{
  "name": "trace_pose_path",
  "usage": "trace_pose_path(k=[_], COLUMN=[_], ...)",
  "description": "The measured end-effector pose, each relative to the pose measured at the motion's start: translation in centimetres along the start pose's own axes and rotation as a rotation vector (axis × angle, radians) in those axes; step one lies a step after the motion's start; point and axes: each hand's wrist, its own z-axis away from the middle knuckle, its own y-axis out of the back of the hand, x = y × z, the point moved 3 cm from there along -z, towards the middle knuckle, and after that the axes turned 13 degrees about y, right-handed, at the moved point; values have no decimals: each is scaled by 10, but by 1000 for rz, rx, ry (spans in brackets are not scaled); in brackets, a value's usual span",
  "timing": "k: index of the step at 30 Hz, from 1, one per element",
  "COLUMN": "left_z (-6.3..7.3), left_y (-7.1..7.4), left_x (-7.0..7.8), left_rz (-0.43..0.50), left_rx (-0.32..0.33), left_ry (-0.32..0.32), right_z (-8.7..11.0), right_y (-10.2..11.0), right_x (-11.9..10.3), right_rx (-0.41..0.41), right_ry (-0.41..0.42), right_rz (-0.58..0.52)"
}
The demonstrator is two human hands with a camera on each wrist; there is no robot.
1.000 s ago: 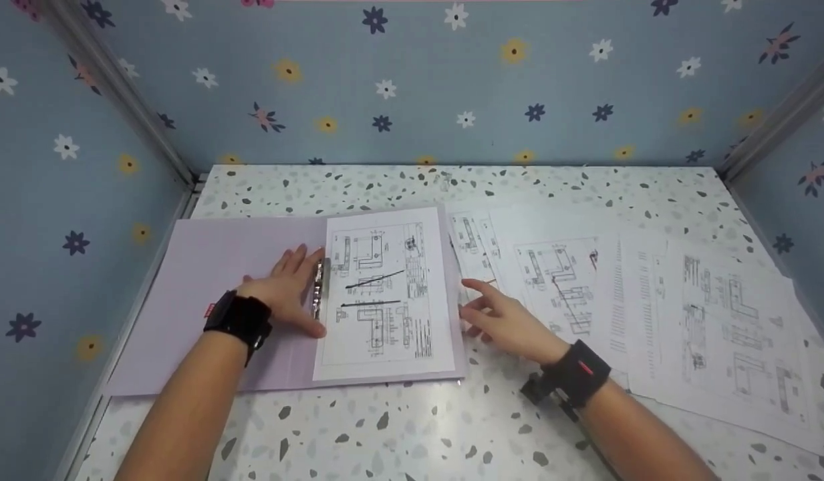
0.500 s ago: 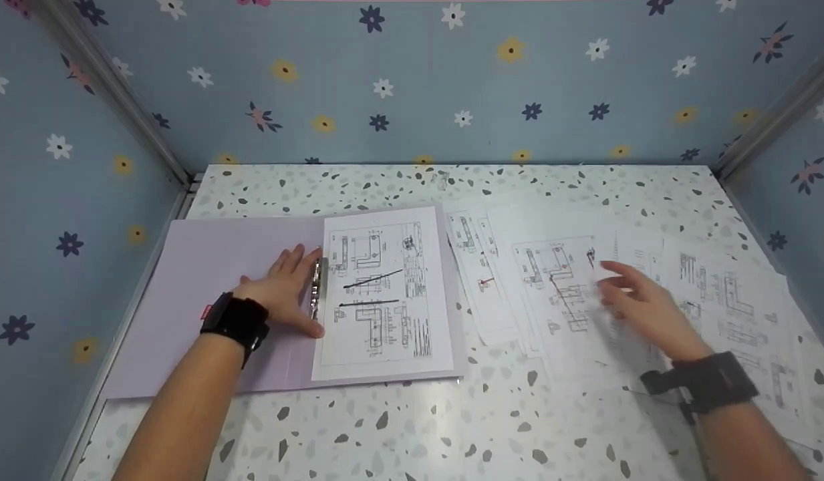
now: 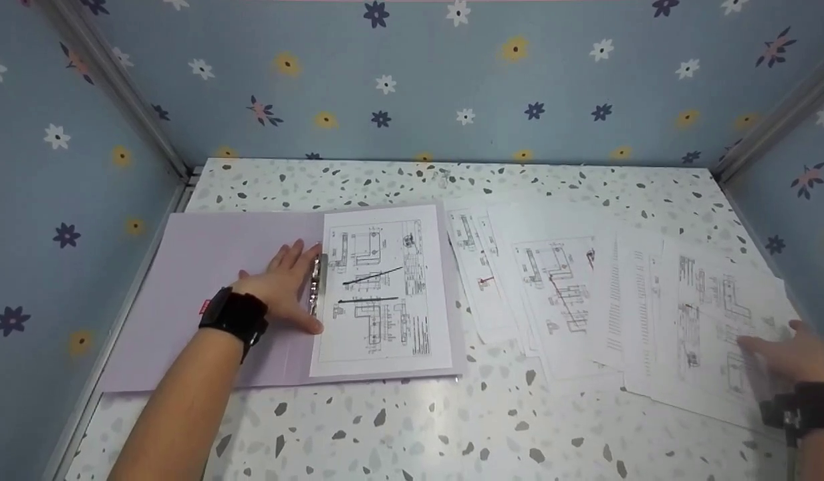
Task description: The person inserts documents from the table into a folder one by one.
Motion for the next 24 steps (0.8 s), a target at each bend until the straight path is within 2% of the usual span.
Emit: trace_pose_path(k=[6,9,15,17,21,24], left_z=[1,0,-2,-2,-2,-2], left_y=[2,1,-1,-1,-2,-2], left_x=[-1,-1,-2,-2,-2,-3], left_rz=[7,4,1,3,2,6], left_rx=[5,4,-2,-2,-4,-3], left_ry=[2,2,8,9,10,10], right_z=[5,2,-7,-9,-9,-7], right_y=[4,5,6,7,6,6], right_x=[-8,-4,16,20,19,15], right_rx=[22,41,80,73,86,112], right_ry=[10,11,110,112,111,143], right_rz=[5,-25,-96,-100,-85,-71])
